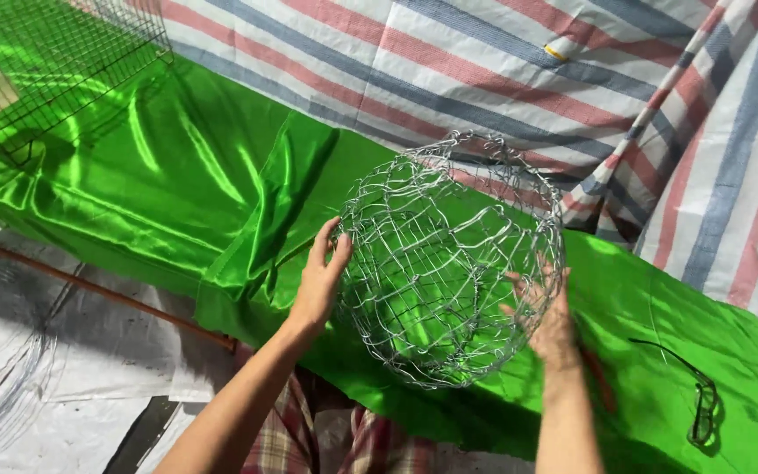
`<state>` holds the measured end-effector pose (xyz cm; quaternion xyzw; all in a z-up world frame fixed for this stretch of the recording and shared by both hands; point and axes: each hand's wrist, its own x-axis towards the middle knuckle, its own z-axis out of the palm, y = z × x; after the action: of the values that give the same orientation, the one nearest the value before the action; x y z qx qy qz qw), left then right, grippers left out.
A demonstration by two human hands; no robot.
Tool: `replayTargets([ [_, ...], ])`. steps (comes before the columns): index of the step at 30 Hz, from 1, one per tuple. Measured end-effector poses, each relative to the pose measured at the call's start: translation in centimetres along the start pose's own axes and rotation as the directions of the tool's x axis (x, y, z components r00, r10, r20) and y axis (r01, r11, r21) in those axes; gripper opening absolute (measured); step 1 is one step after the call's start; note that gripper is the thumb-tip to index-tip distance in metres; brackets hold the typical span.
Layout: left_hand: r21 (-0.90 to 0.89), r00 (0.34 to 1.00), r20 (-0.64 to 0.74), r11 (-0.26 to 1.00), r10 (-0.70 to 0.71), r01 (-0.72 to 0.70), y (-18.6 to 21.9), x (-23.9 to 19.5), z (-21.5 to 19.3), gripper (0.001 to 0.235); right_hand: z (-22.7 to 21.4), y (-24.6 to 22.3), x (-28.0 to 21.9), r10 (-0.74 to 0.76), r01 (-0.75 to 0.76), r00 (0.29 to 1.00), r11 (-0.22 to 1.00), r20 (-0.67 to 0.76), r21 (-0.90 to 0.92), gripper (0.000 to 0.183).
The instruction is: Inspecting a wire mesh structure by rotating it and examining it from different angles.
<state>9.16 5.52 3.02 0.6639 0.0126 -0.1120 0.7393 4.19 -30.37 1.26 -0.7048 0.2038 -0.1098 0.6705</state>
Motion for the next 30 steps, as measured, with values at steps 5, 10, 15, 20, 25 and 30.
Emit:
replayTargets([
  [5, -0.024, 0.965, 0.015, 0.965, 0.26, -0.26, 2.1, 2.4, 0.6, 0.097, 0.0, -0.4, -3.0, -0.111, 0.089, 0.99, 0.972, 0.089, 0.219, 0.078],
  [10, -0.007, 0.967, 0.227, 0.993, 0.114, -0.115, 4.9, 11.4, -1.1, 0.112, 5.0, -2.9, -11.3, -0.114, 0.125, 0.992, 0.957, -0.057, 0.263, 0.093],
  [15, 0.181, 0.917, 0.39, 0.984, -0.081, 0.01, 4.7, 17.4, -0.8, 0.115, 8.3, 0.6, -15.9, -0.068, 0.096, 0.992, 0.949, -0.104, 0.3, 0.098],
  [20, 0.311, 0.951, 0.307, 0.947, -0.022, -0.079, 3.0, 19.0, -1.2, 0.111, 5.2, 1.0, -15.4, -0.079, 0.078, 0.996, 0.997, -0.041, -0.024, 0.078],
  [25, 0.135, 0.938, 0.278, 0.959, 0.206, -0.25, 5.4, 13.2, -1.8, 0.103, 0.5, 1.5, -5.8, -0.2, 0.203, 0.951, 0.979, -0.234, -0.011, 0.064],
  [30, 0.151, 0.855, 0.333, 0.872, 0.398, -0.465, 7.1, 9.2, 0.5, 0.098, 1.4, 0.6, 2.6, -0.247, 0.23, 0.966, 0.956, 0.075, 0.184, 0.099],
])
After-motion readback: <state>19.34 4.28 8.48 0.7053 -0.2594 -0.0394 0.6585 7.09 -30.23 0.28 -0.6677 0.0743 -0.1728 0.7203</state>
